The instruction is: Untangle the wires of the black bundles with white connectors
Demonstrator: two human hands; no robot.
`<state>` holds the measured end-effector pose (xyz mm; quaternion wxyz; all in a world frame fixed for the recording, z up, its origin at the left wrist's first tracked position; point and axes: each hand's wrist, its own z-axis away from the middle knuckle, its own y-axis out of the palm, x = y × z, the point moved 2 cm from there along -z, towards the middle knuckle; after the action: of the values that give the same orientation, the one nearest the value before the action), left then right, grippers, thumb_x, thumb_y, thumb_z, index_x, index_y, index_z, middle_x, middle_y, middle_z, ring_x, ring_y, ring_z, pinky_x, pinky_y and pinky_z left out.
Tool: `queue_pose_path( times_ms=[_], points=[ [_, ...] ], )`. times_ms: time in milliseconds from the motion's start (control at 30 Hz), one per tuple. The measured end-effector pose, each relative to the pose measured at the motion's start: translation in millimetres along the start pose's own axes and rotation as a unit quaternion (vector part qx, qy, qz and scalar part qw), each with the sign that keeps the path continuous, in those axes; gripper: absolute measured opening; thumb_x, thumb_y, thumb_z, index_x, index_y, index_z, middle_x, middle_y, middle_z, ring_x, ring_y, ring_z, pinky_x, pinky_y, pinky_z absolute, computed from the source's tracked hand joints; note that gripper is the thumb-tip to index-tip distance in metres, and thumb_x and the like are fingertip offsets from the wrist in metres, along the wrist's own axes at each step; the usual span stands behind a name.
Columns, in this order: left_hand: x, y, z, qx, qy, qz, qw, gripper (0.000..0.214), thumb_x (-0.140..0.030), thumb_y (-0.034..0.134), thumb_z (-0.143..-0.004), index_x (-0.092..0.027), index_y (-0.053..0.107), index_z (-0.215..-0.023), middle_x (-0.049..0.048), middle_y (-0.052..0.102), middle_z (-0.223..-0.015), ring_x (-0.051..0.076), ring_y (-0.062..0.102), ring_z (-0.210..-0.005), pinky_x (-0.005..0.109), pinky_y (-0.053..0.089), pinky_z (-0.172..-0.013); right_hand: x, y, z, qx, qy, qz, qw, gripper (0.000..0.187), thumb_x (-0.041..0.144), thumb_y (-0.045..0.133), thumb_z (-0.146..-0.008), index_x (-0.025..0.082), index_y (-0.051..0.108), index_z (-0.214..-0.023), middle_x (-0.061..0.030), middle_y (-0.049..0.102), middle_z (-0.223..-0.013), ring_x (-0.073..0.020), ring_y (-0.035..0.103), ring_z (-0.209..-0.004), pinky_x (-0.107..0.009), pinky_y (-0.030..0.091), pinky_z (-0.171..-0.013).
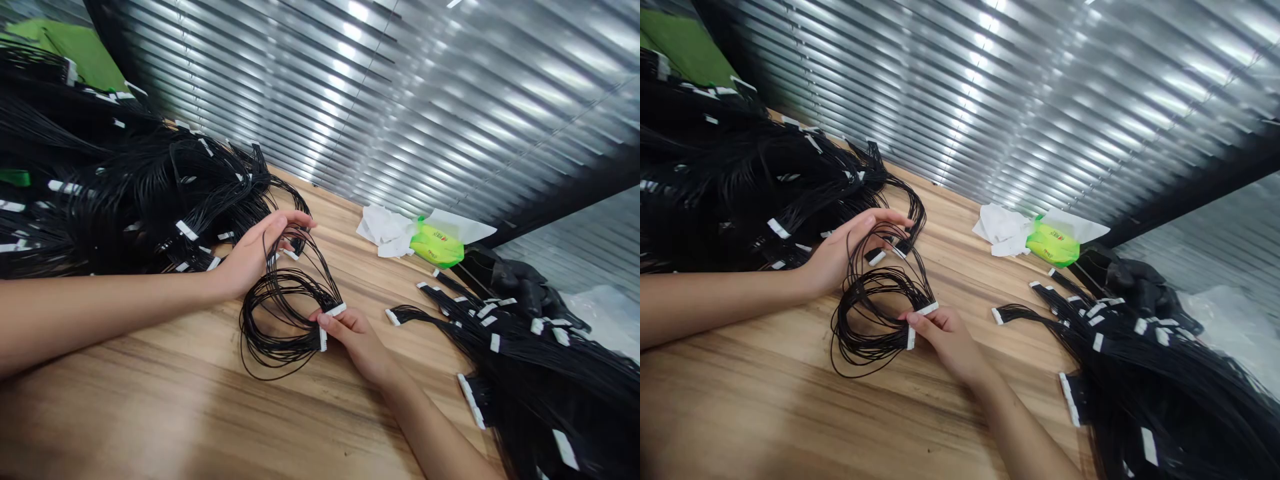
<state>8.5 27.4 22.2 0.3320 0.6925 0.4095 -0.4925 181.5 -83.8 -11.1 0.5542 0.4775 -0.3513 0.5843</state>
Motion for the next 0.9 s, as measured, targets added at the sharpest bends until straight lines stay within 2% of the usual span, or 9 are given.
queue_pose_path(
  times_ms=[200, 267, 467, 600, 700, 767, 800, 833, 900],
  points=[
    [2.2, 8.7, 26.1, 0.002, 0.075, 0.037, 0.996, 0.035, -0.046, 0.035, -0.097, -0.022, 0.052, -0.116, 0.0071, 0.059, -0.123, 0.020, 0.056, -0.113, 0.036, 0.044, -0.100, -2.2, 4.6, -2.5, -0.029, -0.038, -0.068, 0.997, 0.032, 0.048, 0.073, -0.074, 0.021, 0.078, -0.091, -0.0022, 0.071, -0.073, -0.0130, 0.056, -0.062, -0.025, 0.044, -0.061],
    [7.6, 12.5, 31.7, 0.046, 0.059, -0.003, 0.997, 0.039, -0.047, 0.034, -0.097, -0.020, 0.051, -0.120, 0.0099, 0.059, -0.121, 0.021, 0.058, -0.110, 0.038, 0.045, -0.100, -1.9, 5.9, -6.9, -0.034, -0.046, -0.127, 0.990, 0.039, 0.050, 0.072, -0.073, 0.020, 0.076, -0.098, -0.0036, 0.071, -0.075, -0.0124, 0.056, -0.059, -0.024, 0.043, -0.057],
    [9.8, 14.4, 35.6, 0.078, -0.001, -0.023, 0.997, 0.048, -0.053, 0.024, -0.097, -0.019, 0.049, -0.119, 0.0124, 0.057, -0.122, 0.021, 0.055, -0.118, 0.039, 0.039, -0.108, -3.7, 1.3, -19.2, -0.099, -0.004, -0.217, 0.971, 0.043, 0.060, 0.076, -0.061, 0.017, 0.069, -0.064, -0.0050, 0.068, -0.066, -0.0146, 0.058, -0.056, -0.022, 0.043, -0.043],
    [16.8, 9.8, 35.6, 0.052, 0.042, -0.065, 0.996, 0.051, -0.050, 0.039, -0.095, -0.023, 0.028, -0.136, 0.0135, 0.049, -0.135, 0.021, 0.046, -0.128, 0.040, 0.034, -0.112, 6.2, -24.0, -22.0, -0.239, -0.078, -0.190, 0.949, 0.029, 0.040, 0.084, -0.051, 0.022, 0.067, -0.065, -0.0016, 0.068, -0.058, -0.0212, 0.065, -0.061, -0.031, 0.054, -0.056],
    [28.3, 8.1, 33.1, 0.056, -0.011, -0.165, 0.985, 0.071, -0.052, 0.051, -0.088, -0.019, 0.019, -0.142, 0.0185, 0.037, -0.145, 0.026, 0.038, -0.135, 0.044, 0.031, -0.113, 43.9, -34.0, -24.1, -0.322, -0.159, -0.176, 0.917, 0.017, 0.037, 0.074, -0.061, 0.024, 0.067, -0.069, -0.0009, 0.070, -0.063, -0.0217, 0.067, -0.066, -0.032, 0.053, -0.060],
    [35.8, 10.3, 32.5, 0.116, -0.046, -0.239, 0.963, 0.078, -0.052, 0.068, -0.073, -0.018, 0.036, -0.136, 0.0189, 0.046, -0.138, 0.033, 0.043, -0.130, 0.051, 0.034, -0.108, 83.6, -24.2, -27.8, -0.357, -0.225, -0.174, 0.890, 0.012, 0.037, 0.066, -0.067, 0.025, 0.063, -0.064, -0.0004, 0.069, -0.066, -0.0201, 0.066, -0.067, -0.030, 0.049, -0.058],
    [38.4, 12.2, 32.9, 0.153, -0.040, -0.258, 0.953, 0.069, -0.047, 0.076, -0.065, -0.019, 0.051, -0.122, 0.0158, 0.055, -0.129, 0.035, 0.048, -0.125, 0.054, 0.030, -0.110, 105.9, -12.8, -31.5, -0.348, -0.251, -0.152, 0.890, 0.013, 0.037, 0.064, -0.070, 0.025, 0.064, -0.065, -0.0016, 0.071, -0.073, -0.0199, 0.067, -0.072, -0.030, 0.048, -0.060],
    [40.5, 15.8, 34.3, 0.222, -0.005, -0.314, 0.923, 0.053, -0.045, 0.074, -0.068, -0.021, 0.058, -0.112, 0.0122, 0.058, -0.126, 0.033, 0.048, -0.125, 0.055, 0.022, -0.113, 128.2, 2.4, -36.4, -0.335, -0.275, -0.126, 0.892, 0.015, 0.037, 0.062, -0.071, 0.024, 0.066, -0.068, -0.0034, 0.072, -0.080, -0.0200, 0.067, -0.076, -0.030, 0.047, -0.061],
    [43.2, 20.8, 37.3, 0.280, 0.074, -0.391, 0.874, 0.040, -0.044, 0.066, -0.076, -0.020, 0.060, -0.108, 0.0124, 0.056, -0.131, 0.032, 0.046, -0.128, 0.056, 0.022, -0.112, 168.7, 42.2, -50.3, -0.266, -0.319, -0.084, 0.906, 0.022, 0.039, 0.062, -0.072, 0.021, 0.072, -0.083, -0.0064, 0.072, -0.096, -0.0211, 0.066, -0.083, -0.030, 0.046, -0.064]
  ],
)
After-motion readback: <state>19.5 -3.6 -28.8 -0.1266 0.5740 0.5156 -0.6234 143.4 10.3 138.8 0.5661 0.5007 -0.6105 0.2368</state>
